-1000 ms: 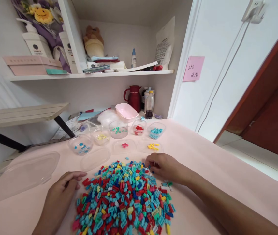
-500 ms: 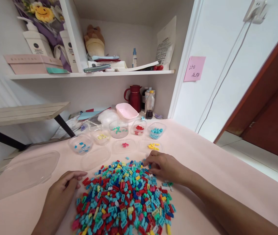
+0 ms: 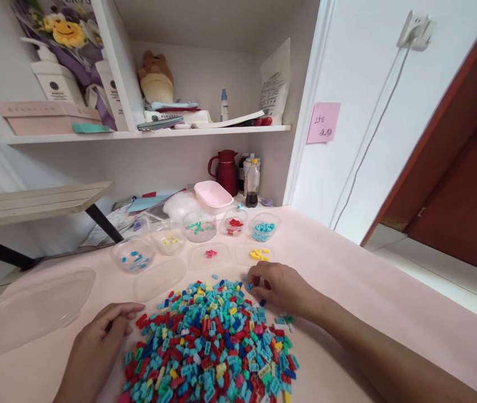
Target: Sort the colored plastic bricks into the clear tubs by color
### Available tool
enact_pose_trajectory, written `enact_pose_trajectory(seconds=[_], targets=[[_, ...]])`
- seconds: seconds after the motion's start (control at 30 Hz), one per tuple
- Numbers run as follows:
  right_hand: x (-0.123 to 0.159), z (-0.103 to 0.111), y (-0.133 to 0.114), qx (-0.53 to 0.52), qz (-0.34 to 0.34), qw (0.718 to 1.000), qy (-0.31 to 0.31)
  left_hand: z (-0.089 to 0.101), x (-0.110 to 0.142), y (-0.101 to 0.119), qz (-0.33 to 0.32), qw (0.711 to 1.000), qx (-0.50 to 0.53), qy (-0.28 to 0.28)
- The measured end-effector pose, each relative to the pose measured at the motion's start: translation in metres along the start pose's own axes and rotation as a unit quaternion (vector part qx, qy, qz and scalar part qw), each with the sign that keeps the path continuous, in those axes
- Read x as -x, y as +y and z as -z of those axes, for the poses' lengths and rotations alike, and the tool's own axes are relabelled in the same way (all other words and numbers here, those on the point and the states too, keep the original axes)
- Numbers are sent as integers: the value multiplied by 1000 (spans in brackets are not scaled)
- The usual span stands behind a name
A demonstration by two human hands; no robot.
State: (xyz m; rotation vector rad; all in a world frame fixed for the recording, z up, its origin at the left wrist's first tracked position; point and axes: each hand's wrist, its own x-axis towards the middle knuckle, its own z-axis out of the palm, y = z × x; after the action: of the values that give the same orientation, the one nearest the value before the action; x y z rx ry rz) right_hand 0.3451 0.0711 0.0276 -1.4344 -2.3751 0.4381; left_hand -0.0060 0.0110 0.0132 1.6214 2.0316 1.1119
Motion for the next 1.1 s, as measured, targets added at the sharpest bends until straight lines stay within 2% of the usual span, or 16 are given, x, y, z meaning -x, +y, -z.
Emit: enact_pose_trajectory(seconds=[0.2, 0.4, 0.57, 0.83, 1.1], targets=[[-1, 6, 7, 23, -39, 999, 11, 0, 0, 2, 2, 1000, 10, 0], [-1, 5, 9, 41, -26, 999, -7, 0, 1, 7, 13, 1000, 18, -6], [-1, 3, 7, 27, -21, 999, -15, -3, 0, 1, -2, 1000, -5, -12], [0, 2, 10, -18, 22, 999, -22, -3, 0, 0, -15, 999, -23, -17], [0, 1, 9, -17, 89, 995, -35, -2, 3, 2, -8, 1000, -25, -8]])
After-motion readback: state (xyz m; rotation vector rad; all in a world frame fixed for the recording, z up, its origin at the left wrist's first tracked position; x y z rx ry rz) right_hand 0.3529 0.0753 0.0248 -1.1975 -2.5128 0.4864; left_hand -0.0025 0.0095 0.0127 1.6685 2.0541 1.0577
